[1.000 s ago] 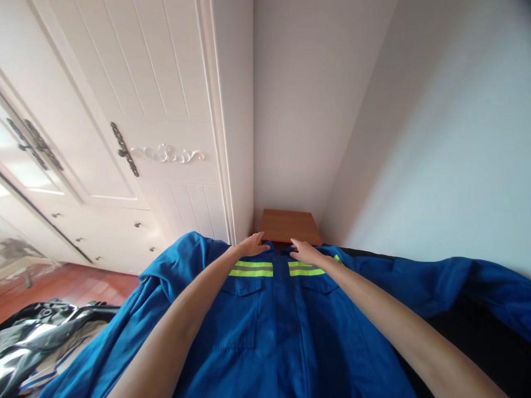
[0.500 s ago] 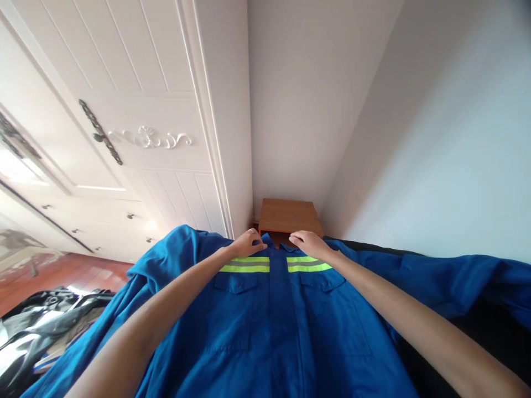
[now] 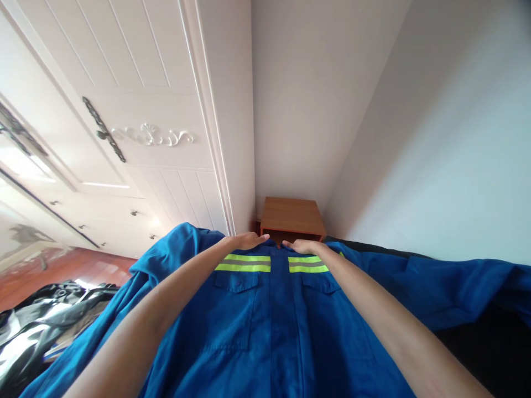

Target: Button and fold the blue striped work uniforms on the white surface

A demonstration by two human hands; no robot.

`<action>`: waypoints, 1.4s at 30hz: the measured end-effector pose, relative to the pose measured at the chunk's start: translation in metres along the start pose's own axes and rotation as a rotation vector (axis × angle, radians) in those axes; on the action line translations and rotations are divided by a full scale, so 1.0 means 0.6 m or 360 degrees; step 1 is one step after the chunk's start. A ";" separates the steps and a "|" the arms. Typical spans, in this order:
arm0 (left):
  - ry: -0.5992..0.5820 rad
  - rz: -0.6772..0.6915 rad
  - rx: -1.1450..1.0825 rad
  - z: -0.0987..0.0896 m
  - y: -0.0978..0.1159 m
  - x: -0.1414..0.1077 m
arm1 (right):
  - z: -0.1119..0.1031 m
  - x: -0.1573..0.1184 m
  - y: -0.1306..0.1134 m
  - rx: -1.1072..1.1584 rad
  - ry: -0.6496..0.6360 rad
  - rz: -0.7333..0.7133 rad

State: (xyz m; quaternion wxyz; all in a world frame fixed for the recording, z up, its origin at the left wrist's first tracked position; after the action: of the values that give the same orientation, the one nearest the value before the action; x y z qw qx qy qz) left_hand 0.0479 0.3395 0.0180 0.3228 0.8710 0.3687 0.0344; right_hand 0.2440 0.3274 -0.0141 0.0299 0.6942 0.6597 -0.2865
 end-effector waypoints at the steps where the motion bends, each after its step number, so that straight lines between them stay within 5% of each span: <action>1: -0.0069 0.0012 0.0004 0.004 0.004 -0.009 | 0.001 -0.001 -0.001 0.0011 -0.0044 -0.0008; 4: -0.0193 0.0220 0.0104 0.018 0.030 -0.035 | -0.005 -0.008 -0.021 0.0055 -0.0079 -0.0094; 9: -0.0113 0.0453 0.0477 0.036 0.050 -0.065 | -0.006 -0.065 -0.102 0.0158 0.0256 -0.0525; 14: -0.0006 0.0425 0.0730 0.063 0.050 -0.077 | 0.070 -0.136 -0.145 -0.0215 0.0299 -0.0945; 25: 0.0139 0.0338 0.0789 0.109 0.063 -0.118 | 0.111 -0.171 -0.129 -0.0370 0.0479 -0.0851; 32: 0.0170 0.0306 0.0760 0.122 0.074 -0.140 | 0.126 -0.201 -0.129 -0.0375 0.0326 -0.0790; 35: 0.0129 0.0314 0.0745 0.122 0.079 -0.145 | 0.106 -0.214 -0.142 -0.0377 0.0212 -0.0881; 38: 0.0200 0.0356 0.0727 0.098 0.089 -0.139 | 0.042 -0.214 -0.144 -0.0269 0.0507 -0.0903; 40: 0.0374 0.0351 0.0720 0.069 0.092 -0.128 | 0.003 -0.196 -0.115 -0.0202 0.0757 -0.0612; 42: 0.0539 0.0269 0.0708 0.045 0.084 -0.115 | 0.001 -0.171 -0.074 -0.0213 0.0738 -0.0263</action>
State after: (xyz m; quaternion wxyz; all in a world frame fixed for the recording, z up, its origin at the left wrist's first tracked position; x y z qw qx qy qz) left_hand 0.0372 0.2534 0.0387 0.0538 0.9299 0.3420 0.1245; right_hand 0.2061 0.2406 0.0449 -0.0998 0.6816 0.7208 -0.0767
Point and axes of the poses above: each hand's wrist, its own x-axis towards the middle knuckle, its own z-axis out of the palm, y = z × x, the point moved 8 cm from there along x, towards the middle knuckle, and after that the axes turned 9 degrees about z, right-handed, at the moved point
